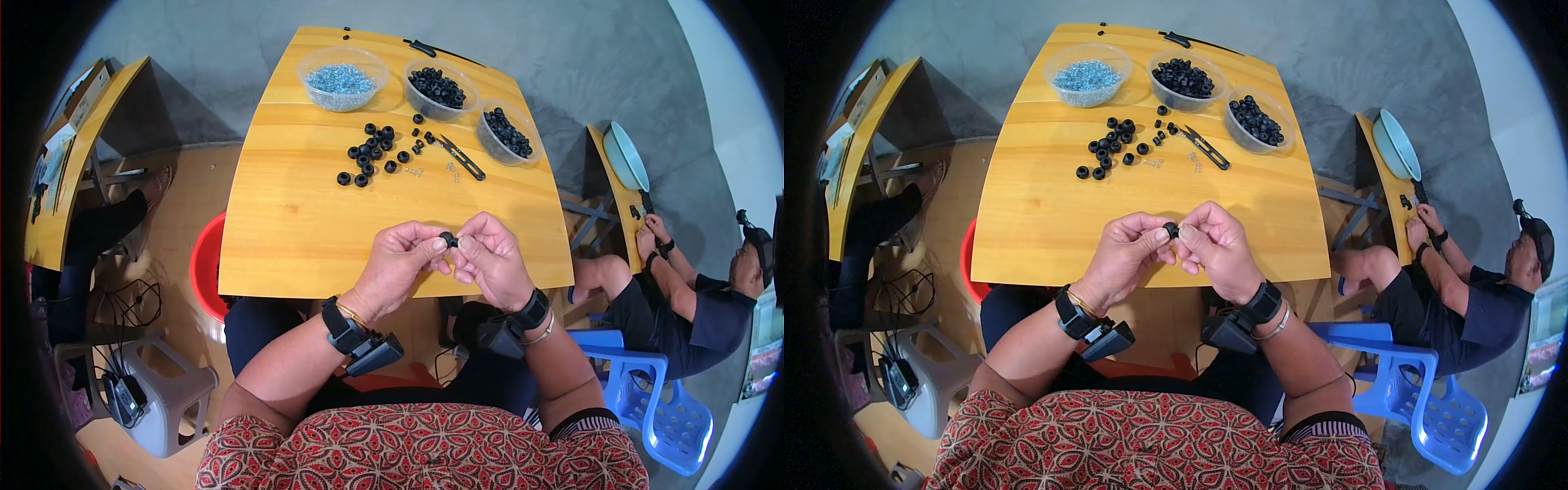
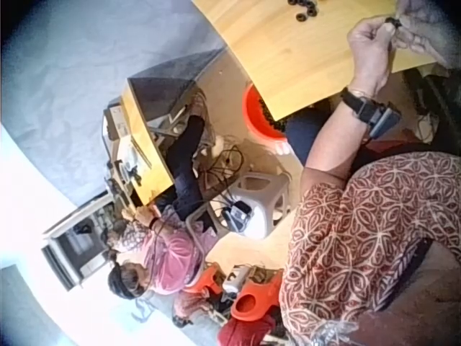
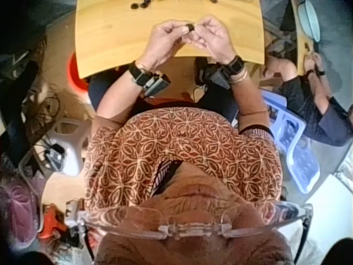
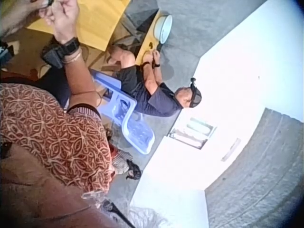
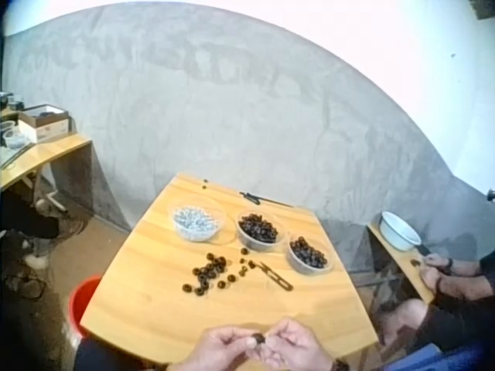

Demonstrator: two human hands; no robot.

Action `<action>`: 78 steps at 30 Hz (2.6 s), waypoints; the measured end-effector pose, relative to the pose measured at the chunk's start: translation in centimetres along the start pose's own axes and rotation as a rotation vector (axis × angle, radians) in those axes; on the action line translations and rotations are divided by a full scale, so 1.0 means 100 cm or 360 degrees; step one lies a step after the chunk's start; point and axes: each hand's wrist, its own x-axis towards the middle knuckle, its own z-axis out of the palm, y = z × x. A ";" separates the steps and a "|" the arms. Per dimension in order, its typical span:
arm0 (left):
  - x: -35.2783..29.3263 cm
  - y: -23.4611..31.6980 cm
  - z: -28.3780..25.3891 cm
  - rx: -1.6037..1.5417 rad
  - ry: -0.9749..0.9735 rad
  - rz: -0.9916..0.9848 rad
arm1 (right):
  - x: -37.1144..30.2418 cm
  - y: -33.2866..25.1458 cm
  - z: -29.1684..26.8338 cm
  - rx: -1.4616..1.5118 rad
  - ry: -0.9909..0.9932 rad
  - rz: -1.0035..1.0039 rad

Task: Assembling small black plastic components using hands and a tool.

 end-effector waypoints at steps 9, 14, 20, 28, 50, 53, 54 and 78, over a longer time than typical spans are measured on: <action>0.001 -0.003 -0.002 -0.0051 -0.0091 -0.0092 | -0.003 0.008 -0.005 -0.0057 0.0120 0.0074; 0.001 -0.003 -0.001 0.0028 -0.0056 -0.0054 | -0.005 0.005 -0.006 -0.0025 0.0075 0.0137; 0.000 -0.003 0.001 0.0204 -0.0027 0.0082 | -0.005 0.011 -0.004 0.0324 0.0080 0.0213; -0.001 -0.001 0.003 0.0204 -0.0019 0.0062 | -0.007 0.015 -0.006 0.0384 0.0056 0.0198; -0.001 0.007 -0.001 -0.0087 -0.0225 -0.0416 | -0.014 0.021 -0.013 -0.0238 0.0111 -0.0115; -0.001 0.006 0.001 -0.0069 -0.0163 -0.0416 | -0.012 0.025 -0.010 -0.0266 0.0189 -0.0196; -0.001 0.006 0.001 -0.0044 -0.0181 -0.0388 | -0.012 0.026 -0.009 -0.0256 0.0223 -0.0221; -0.001 0.003 -0.002 0.0100 -0.0336 -0.0439 | -0.017 0.023 -0.008 -0.1070 0.0194 -0.0375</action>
